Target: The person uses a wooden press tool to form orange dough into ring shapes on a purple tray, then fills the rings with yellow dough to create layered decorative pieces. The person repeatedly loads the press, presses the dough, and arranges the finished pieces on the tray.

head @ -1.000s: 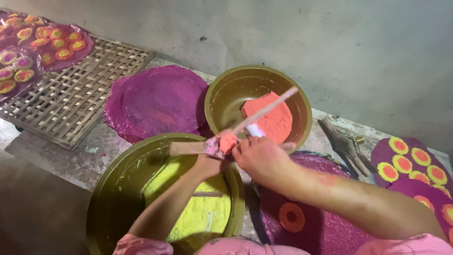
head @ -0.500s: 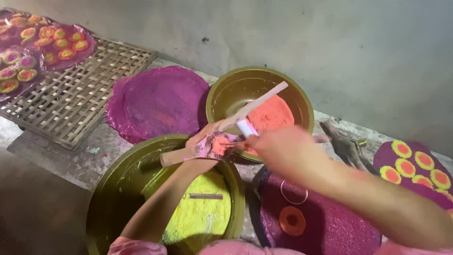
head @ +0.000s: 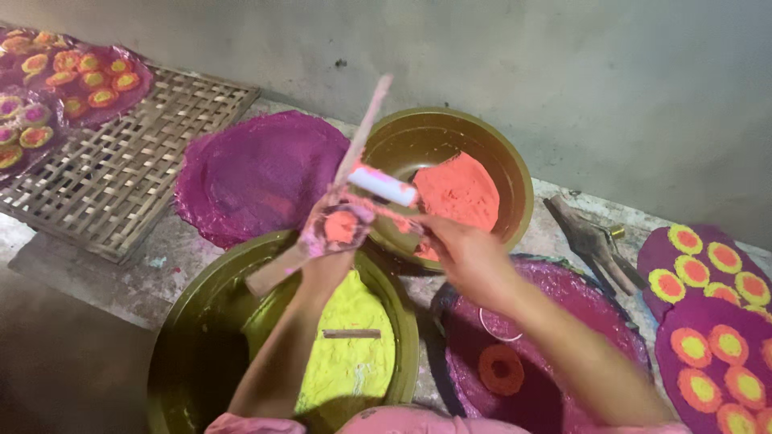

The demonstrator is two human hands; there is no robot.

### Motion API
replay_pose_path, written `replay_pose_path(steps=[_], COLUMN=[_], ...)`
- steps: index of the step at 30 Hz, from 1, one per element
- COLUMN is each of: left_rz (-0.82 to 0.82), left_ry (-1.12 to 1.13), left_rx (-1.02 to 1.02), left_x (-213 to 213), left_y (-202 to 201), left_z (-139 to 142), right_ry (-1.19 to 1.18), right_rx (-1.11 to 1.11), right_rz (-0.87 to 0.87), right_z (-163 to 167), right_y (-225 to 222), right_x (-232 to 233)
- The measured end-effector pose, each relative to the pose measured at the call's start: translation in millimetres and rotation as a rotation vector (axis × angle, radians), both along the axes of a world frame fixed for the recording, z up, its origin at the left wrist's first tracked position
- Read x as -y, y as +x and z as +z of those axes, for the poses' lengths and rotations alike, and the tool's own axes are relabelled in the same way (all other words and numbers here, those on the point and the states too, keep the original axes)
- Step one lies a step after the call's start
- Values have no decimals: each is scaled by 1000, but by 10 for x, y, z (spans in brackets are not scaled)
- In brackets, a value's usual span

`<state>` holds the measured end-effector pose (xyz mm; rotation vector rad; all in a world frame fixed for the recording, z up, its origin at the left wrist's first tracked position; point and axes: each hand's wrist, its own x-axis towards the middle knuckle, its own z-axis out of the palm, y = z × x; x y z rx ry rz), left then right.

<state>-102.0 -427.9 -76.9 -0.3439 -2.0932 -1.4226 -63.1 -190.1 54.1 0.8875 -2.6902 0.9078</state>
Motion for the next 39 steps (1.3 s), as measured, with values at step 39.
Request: replay_pose_path(steps=[39], left_rz=[-689], left_ry=[117], left_rx=[926], left_x=[-469], left_y=[701], left_z=[163], right_ry=[-1257], right_rx=[425], right_rz=[430], right_z=[-189], right_y=[5], right_x=[-380])
